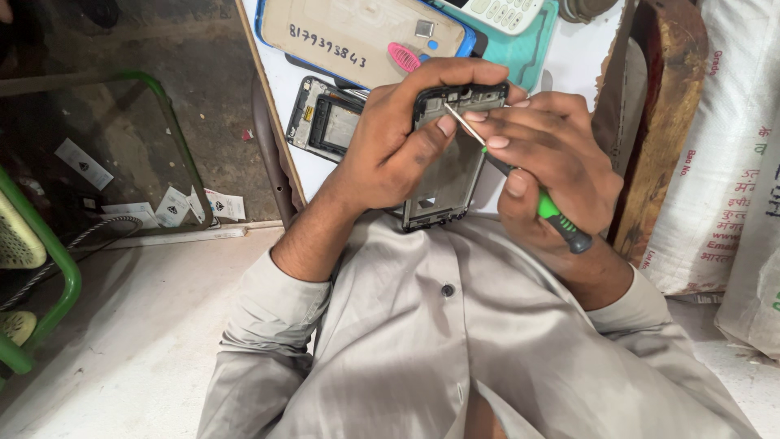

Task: The person picks up a phone from a cluttered workbench, holds it on their lap, and uses a screwdriver to pry and unscrew the back cover and internal components. They continue working on the phone body at the bench, occasionally setting it down and picking it up again.

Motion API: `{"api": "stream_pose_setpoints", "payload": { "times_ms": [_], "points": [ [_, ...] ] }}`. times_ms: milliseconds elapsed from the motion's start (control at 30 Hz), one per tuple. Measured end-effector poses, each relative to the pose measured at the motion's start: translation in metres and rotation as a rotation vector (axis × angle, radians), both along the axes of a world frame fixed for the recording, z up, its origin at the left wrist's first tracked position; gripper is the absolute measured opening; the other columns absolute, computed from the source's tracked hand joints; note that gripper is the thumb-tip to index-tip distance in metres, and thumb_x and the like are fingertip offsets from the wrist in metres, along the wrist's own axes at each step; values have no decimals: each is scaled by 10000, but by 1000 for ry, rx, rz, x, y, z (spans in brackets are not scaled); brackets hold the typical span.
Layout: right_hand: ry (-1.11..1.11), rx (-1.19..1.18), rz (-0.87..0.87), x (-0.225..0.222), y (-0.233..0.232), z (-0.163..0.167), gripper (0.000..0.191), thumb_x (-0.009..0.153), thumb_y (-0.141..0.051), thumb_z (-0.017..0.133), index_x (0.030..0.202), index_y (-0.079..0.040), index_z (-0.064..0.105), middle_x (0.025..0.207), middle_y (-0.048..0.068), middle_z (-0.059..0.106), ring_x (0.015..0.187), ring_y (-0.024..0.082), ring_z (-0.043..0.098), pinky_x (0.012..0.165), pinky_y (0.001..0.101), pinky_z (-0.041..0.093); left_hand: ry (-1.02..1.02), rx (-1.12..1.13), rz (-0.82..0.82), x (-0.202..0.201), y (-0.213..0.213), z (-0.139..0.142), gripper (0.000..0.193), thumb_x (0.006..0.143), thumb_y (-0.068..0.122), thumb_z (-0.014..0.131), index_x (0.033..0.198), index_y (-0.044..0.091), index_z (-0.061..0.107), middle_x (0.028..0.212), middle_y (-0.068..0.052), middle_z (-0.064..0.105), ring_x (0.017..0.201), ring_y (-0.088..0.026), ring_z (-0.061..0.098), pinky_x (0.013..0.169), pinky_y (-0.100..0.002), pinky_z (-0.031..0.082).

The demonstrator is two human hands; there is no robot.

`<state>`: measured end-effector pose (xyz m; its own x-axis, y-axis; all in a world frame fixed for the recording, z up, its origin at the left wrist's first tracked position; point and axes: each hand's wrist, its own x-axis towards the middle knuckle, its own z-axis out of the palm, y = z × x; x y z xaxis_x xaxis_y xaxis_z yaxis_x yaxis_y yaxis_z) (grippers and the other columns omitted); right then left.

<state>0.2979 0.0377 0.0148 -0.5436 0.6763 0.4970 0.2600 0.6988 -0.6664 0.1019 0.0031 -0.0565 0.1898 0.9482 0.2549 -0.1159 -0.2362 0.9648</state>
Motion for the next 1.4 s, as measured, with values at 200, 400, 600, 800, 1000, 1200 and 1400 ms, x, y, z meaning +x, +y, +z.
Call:
{"api": "stream_pose_setpoints", "payload": {
  "times_ms": [200, 400, 600, 800, 1000, 1200, 1400],
  "points": [
    [-36, 13, 0, 0, -1, 4, 183, 1106, -170, 481, 1082, -16, 578, 1051, 170, 756, 1004, 295, 758, 941, 457, 534, -31, -6, -12, 0, 1, 0, 347, 1169, 256, 497, 1447, 49, 502, 1373, -126, 696, 1309, -255, 703, 1143, -348, 515],
    [-145, 21, 18, 1, -3, 10, 72, 1025, -18, 540, 1084, -3, 578, 1083, 182, 752, 1012, 310, 756, 931, 470, 524, -24, 0, 0, 1, 2, 1, 338, 1167, 244, 500, 1442, 48, 499, 1363, -127, 704, 1313, -258, 714, 1144, -345, 518],
    [-173, 63, 35, 4, -5, 0, 153, 1077, 3, 564, 1227, -29, 557, 1236, 151, 739, 1133, 285, 747, 991, 430, 512, -13, 2, 12, 1, 2, 3, 307, 1175, 210, 492, 1439, 53, 488, 1368, -129, 702, 1315, -260, 714, 1143, -343, 524],
    [-245, 89, 62, 8, -8, -4, 210, 1064, -5, 574, 1267, -33, 527, 1296, 156, 711, 1184, 301, 723, 1057, 484, 483, -15, 5, 18, 1, 2, 3, 306, 1193, 240, 488, 1445, 66, 483, 1356, -116, 713, 1309, -253, 720, 1142, -339, 524],
    [-241, 107, 59, 9, -8, -5, 225, 1085, -16, 574, 1303, -24, 520, 1307, 190, 701, 1196, 326, 713, 1041, 503, 476, -13, -3, 12, 3, 3, 2, 330, 1215, 296, 484, 1457, 72, 475, 1364, -103, 714, 1309, -237, 722, 1133, -329, 534],
    [-210, 140, 53, 6, -8, -8, 216, 1086, -27, 561, 1298, -6, 527, 1287, 211, 700, 1155, 348, 715, 994, 505, 491, 12, -3, 12, 3, 3, 3, 304, 1202, 237, 494, 1456, 72, 481, 1371, -104, 711, 1320, -245, 714, 1140, -335, 523],
    [-172, 118, 72, 8, -6, -12, 157, 1112, -38, 538, 1263, 2, 551, 1277, 216, 704, 1124, 340, 706, 1006, 493, 506, -8, -24, -4, 3, 2, 2, 305, 1185, 190, 510, 1462, 67, 477, 1383, -104, 703, 1334, -247, 708, 1153, -335, 518]
  ]
}}
